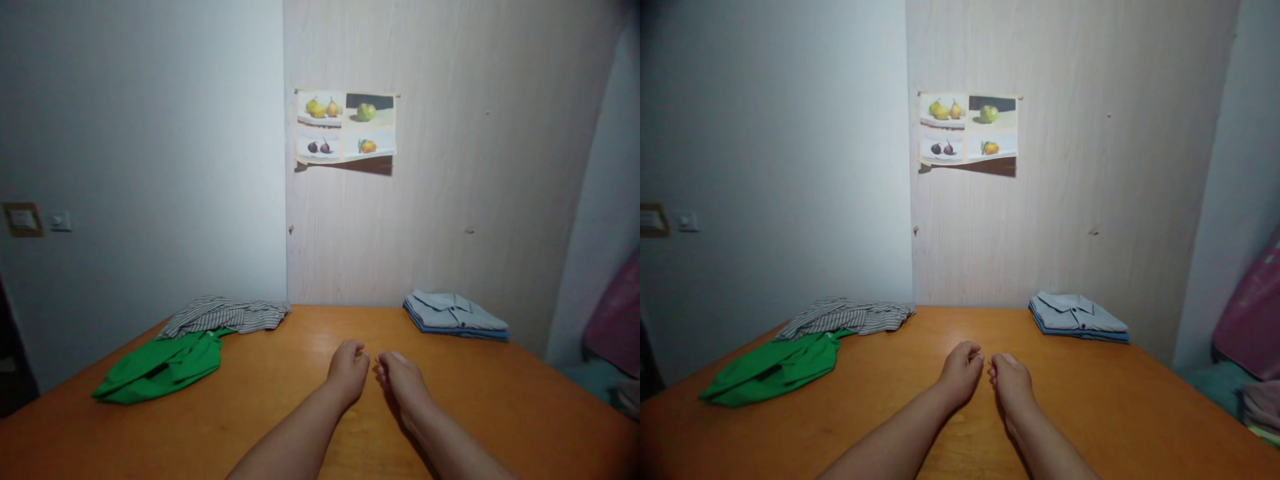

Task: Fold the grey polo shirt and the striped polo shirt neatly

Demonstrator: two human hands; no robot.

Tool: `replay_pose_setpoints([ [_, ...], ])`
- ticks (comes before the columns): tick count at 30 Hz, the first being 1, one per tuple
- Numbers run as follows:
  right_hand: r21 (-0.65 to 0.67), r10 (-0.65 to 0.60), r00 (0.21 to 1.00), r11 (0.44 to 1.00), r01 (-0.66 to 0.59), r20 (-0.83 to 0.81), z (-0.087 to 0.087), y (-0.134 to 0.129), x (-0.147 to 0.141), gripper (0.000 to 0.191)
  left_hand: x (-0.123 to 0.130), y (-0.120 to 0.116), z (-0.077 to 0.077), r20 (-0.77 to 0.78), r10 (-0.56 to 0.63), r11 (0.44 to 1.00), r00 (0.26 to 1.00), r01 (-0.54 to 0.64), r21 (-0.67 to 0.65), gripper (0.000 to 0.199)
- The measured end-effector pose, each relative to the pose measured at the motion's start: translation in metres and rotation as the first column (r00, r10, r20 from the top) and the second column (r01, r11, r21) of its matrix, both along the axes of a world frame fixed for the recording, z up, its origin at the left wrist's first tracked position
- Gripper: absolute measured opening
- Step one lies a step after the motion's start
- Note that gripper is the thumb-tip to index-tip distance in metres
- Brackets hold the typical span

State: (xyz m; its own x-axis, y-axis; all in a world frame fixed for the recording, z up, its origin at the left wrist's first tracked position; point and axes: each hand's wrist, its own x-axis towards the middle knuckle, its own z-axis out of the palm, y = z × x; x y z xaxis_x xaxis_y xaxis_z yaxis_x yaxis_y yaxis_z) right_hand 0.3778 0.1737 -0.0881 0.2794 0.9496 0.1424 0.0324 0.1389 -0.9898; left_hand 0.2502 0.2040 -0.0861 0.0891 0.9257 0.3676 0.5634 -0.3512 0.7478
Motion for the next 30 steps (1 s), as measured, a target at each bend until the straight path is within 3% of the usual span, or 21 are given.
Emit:
replay_pose_setpoints([
  [3,0.052,-0.010,0.984,0.999,0.001,0.179,-0.005,-0.007,-0.007,0.032,-0.004,0.000,0.000,-0.008,0.022,1.000,1.000,-0.022,0.005,0.024],
  [7,0.108,-0.054,0.884,0.994,0.004,0.465,-0.014,-0.003,-0.007,0.038,-0.031,0.002,0.008,-0.072,0.048,0.996,0.996,-0.043,0.073,0.027],
  [8,0.104,-0.055,0.866,0.995,0.003,0.498,-0.015,-0.001,-0.007,0.038,-0.043,0.003,0.012,-0.141,0.078,0.992,0.987,-0.063,0.108,0.028],
  [13,0.065,-0.093,0.791,0.996,0.068,0.604,-0.007,-0.002,-0.015,0.037,-0.132,0.024,0.027,-0.188,0.216,0.972,0.958,-0.193,0.133,0.033],
  [16,0.015,-0.101,0.748,0.992,0.122,0.656,0.001,-0.004,-0.021,0.034,-0.187,0.044,0.028,-0.325,0.449,0.891,0.832,-0.390,0.234,0.040],
  [19,-0.009,-0.108,0.726,0.988,0.156,0.679,0.006,-0.005,-0.023,0.032,-0.222,0.058,0.023,-0.425,0.565,0.825,0.707,-0.491,0.281,0.053],
  [25,-0.035,-0.077,0.725,0.990,0.139,0.684,0.008,-0.008,-0.023,0.028,-0.239,0.078,0.011,-0.521,0.561,0.816,0.644,-0.534,0.219,0.074],
  [30,-0.068,-0.055,0.737,0.988,0.136,0.674,0.008,-0.009,-0.022,0.027,-0.249,0.103,0.005,-0.585,0.494,0.831,0.643,-0.548,0.100,0.069],
])
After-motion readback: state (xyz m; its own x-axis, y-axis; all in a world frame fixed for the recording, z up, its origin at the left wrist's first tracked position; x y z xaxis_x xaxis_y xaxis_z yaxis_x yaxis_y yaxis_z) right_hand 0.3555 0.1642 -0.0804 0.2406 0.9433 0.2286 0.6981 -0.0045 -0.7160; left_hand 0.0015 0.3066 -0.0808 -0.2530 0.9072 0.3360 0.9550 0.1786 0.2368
